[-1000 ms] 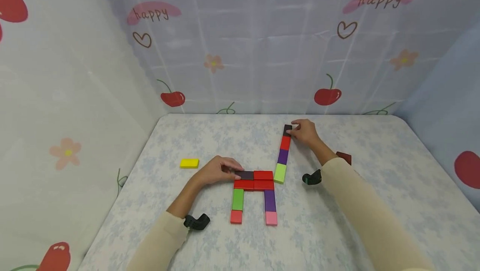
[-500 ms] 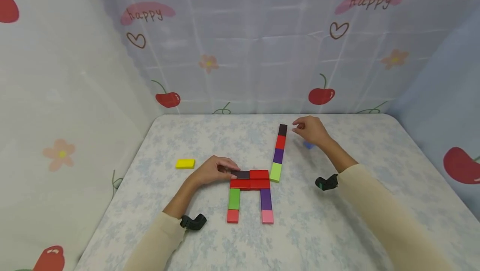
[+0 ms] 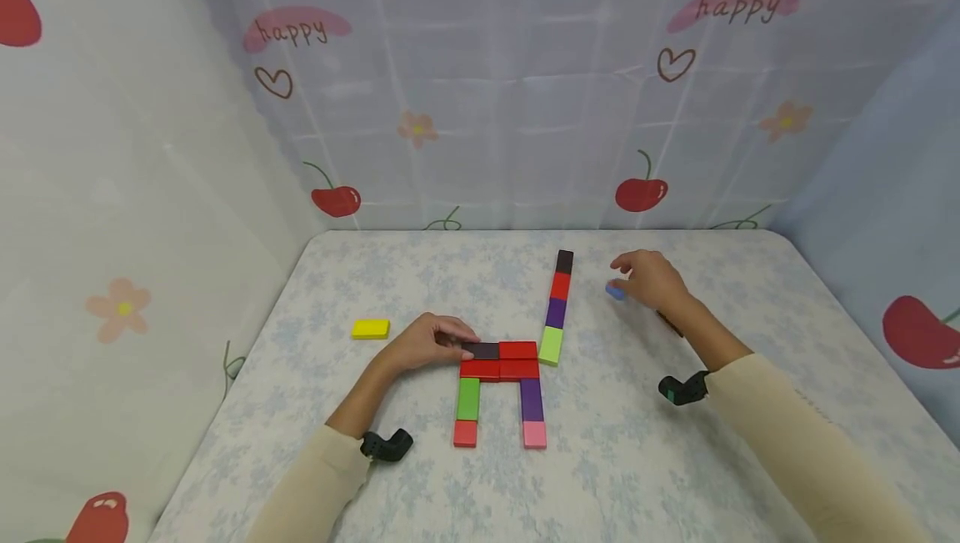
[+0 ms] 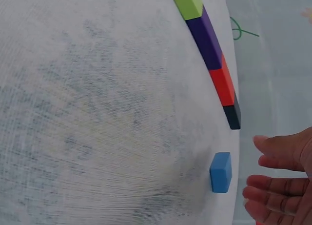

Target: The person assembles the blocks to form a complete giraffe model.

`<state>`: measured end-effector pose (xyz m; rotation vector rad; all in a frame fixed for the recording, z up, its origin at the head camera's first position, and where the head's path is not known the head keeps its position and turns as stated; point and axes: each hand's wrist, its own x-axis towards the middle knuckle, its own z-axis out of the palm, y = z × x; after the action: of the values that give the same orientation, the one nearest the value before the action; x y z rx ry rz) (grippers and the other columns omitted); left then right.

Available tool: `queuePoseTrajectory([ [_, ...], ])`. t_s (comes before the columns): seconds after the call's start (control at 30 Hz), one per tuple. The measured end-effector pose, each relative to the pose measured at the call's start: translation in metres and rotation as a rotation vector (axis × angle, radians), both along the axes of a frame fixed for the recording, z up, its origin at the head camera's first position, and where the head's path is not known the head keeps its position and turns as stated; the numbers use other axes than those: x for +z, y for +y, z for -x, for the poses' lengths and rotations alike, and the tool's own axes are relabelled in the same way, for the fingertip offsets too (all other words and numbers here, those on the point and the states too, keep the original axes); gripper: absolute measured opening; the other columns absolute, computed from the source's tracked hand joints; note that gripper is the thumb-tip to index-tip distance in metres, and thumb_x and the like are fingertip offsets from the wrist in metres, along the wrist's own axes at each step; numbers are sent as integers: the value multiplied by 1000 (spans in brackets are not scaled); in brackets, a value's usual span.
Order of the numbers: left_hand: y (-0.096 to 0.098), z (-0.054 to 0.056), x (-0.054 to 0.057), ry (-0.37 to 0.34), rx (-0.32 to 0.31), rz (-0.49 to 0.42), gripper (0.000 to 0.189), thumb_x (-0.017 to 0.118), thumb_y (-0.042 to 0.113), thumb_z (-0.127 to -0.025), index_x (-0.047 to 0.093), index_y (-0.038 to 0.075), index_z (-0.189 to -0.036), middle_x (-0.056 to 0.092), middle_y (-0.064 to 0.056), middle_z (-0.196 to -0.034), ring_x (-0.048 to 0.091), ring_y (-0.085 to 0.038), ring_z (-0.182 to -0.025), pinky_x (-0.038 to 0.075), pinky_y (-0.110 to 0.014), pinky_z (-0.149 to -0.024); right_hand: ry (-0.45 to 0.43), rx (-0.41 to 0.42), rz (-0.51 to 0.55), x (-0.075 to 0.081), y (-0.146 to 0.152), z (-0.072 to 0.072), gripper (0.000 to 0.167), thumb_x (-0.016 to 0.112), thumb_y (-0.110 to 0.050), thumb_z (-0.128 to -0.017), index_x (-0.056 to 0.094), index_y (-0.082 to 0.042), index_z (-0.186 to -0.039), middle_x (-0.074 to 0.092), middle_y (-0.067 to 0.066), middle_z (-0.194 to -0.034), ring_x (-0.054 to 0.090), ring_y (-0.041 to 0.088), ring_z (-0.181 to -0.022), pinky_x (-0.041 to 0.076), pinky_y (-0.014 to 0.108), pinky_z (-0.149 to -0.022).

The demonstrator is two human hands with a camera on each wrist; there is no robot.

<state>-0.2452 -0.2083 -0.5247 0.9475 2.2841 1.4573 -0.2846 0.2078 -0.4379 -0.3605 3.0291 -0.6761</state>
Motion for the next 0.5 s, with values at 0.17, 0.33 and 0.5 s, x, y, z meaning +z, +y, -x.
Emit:
queuePoseTrajectory([
  [0.17,-1,-1,-2,-8,-10,-20,26,82,14,-87,80,13,-113,74,-2,-112,64,-20,-96,52,-27,-74,-77,-37,-130,-14,-2,-4,43,79,-17,-89,67,5,-124,67,26,-120,64,41,-107,54,54,-83],
  [0.33,1,-4,1,-9,-13,-29,26,81,9,-88,79,7,-114,74,-6,-113,64,-24,-95,52,-27,-74,-86,-36,-157,-24,-8,0,43,76,-9,-89,64,8,-127,65,30,-124,64,45,-111,53,58,-89],
  [0.5,4,-15,26,-7,-14,-28,26,79,4,-87,77,1,-113,73,-11,-113,64,-25,-96,52,-27,-74,-1,-37,-68,-33,-10,12,37,67,4,-90,65,10,-126,65,31,-123,63,46,-112,50,60,-93],
])
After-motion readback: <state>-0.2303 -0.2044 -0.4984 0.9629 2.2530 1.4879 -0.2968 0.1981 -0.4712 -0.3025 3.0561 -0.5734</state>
